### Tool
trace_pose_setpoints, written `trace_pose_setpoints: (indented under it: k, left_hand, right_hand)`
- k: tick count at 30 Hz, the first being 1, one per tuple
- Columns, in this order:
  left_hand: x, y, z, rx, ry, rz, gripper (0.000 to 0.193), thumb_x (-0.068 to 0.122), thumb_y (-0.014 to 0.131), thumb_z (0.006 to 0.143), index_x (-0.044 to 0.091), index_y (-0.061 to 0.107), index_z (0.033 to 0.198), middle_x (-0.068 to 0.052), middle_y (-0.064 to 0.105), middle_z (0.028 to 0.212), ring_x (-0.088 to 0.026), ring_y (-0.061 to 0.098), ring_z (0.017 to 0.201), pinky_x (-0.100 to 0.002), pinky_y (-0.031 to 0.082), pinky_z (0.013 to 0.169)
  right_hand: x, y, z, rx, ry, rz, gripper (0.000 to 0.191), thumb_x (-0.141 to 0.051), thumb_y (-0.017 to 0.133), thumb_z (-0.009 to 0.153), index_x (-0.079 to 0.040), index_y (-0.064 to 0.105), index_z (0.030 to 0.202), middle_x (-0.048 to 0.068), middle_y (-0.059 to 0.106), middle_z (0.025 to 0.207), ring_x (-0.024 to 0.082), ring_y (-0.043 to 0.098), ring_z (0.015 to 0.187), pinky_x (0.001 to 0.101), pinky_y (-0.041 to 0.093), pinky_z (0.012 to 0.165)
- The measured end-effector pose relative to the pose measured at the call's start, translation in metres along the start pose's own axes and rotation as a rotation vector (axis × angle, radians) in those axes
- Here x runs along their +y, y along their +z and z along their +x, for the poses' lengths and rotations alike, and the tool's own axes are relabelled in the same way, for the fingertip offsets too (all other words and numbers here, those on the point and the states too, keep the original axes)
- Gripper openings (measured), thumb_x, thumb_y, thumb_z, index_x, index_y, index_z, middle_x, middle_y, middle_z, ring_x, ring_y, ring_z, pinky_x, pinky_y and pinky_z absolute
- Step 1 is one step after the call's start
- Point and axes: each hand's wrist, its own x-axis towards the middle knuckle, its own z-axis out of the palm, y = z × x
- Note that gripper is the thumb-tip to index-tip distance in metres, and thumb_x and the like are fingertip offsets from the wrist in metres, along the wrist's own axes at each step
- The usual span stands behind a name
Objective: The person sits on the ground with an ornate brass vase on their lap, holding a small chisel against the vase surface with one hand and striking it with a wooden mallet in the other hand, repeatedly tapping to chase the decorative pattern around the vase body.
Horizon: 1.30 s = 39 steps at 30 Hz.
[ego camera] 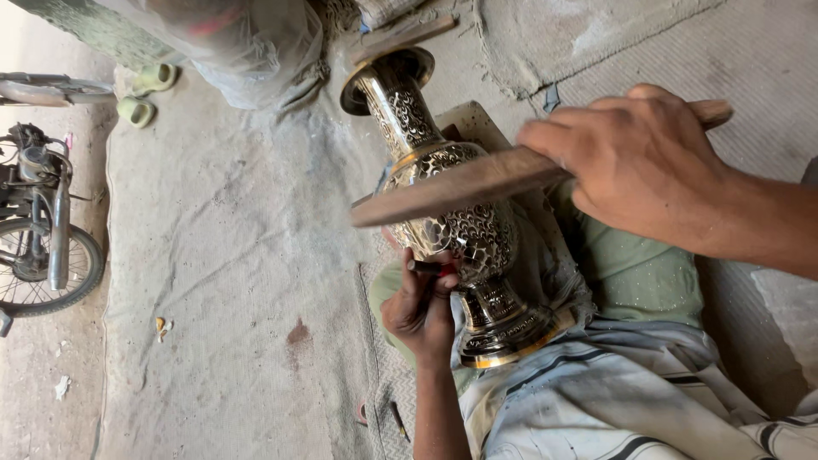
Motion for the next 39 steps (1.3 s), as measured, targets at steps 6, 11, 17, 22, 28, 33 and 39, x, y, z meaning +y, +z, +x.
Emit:
trace_pose_setpoints:
  k: [6,11,17,22,28,33,39]
  left_hand:
    - [-0.005,-0.009,0.006,-0.135,0.202,0.062,0.058,-0.015,0.068,0.093,0.013,0.063,0.143,-0.008,0.078,0.097,-0.017,0.078,0.086,-0.031,0.065,0.086]
    - [-0.009,-0.004,0.0,0.015,0.158,0.025,0.05,-0.015,0.067,0.094,0.009,0.062,0.137,-0.014,0.077,0.098,-0.019,0.077,0.086,-0.034,0.068,0.081]
    - [-0.007,-0.003,-0.002,0.091,0.145,0.029,0.017,-0.008,0.061,0.1,0.002,0.073,0.109,-0.014,0.077,0.093,-0.019,0.077,0.082,-0.033,0.069,0.076]
    - [-0.001,-0.006,0.0,0.071,0.142,0.093,0.01,-0.006,0.063,0.102,-0.002,0.07,0.109,-0.015,0.076,0.092,-0.019,0.075,0.082,-0.036,0.069,0.076]
    - [-0.002,-0.012,-0.001,0.056,0.136,0.003,0.014,-0.01,0.06,0.101,-0.004,0.07,0.109,-0.016,0.075,0.092,-0.021,0.075,0.082,-0.035,0.066,0.068]
    - [-0.005,-0.016,-0.006,0.063,0.104,-0.12,0.026,-0.013,0.053,0.107,0.0,0.075,0.108,-0.01,0.071,0.078,-0.016,0.068,0.071,-0.032,0.062,0.063]
    - [-0.009,-0.025,-0.01,0.086,0.064,-0.097,0.022,-0.011,0.049,0.099,-0.005,0.07,0.101,-0.012,0.07,0.082,-0.018,0.069,0.073,-0.035,0.062,0.067]
  right_hand:
    - [-0.003,0.03,-0.023,0.006,0.022,0.048,0.025,-0.002,0.07,0.093,-0.015,0.074,0.114,-0.001,0.069,0.076,0.019,0.064,0.062,0.0415,0.047,0.066]
    - [-0.012,0.002,-0.004,0.05,0.07,0.652,0.045,-0.008,0.07,0.088,-0.019,0.063,0.131,-0.005,0.069,0.081,0.009,0.07,0.072,0.0312,0.05,0.063]
    - [-0.017,-0.026,0.015,0.039,-0.175,0.342,0.055,-0.003,0.072,0.082,-0.024,0.066,0.132,-0.004,0.067,0.078,0.016,0.064,0.064,0.0347,0.049,0.061]
    - [-0.016,-0.026,0.013,0.159,-0.231,0.192,0.029,-0.013,0.071,0.085,-0.021,0.073,0.113,-0.004,0.063,0.07,0.015,0.06,0.06,0.0381,0.047,0.062]
    - [-0.017,-0.025,0.009,0.219,-0.213,0.205,0.021,-0.014,0.068,0.091,-0.019,0.072,0.111,-0.005,0.062,0.071,0.016,0.06,0.062,0.0381,0.047,0.062]
    - [-0.019,-0.023,0.003,0.113,-0.223,0.102,0.003,-0.019,0.07,0.096,-0.02,0.067,0.094,-0.004,0.06,0.069,0.017,0.06,0.063,0.0423,0.049,0.071]
    - [-0.02,-0.026,0.002,0.19,-0.229,0.057,0.01,-0.014,0.073,0.09,-0.019,0.065,0.091,-0.003,0.059,0.067,0.018,0.06,0.064,0.043,0.047,0.071]
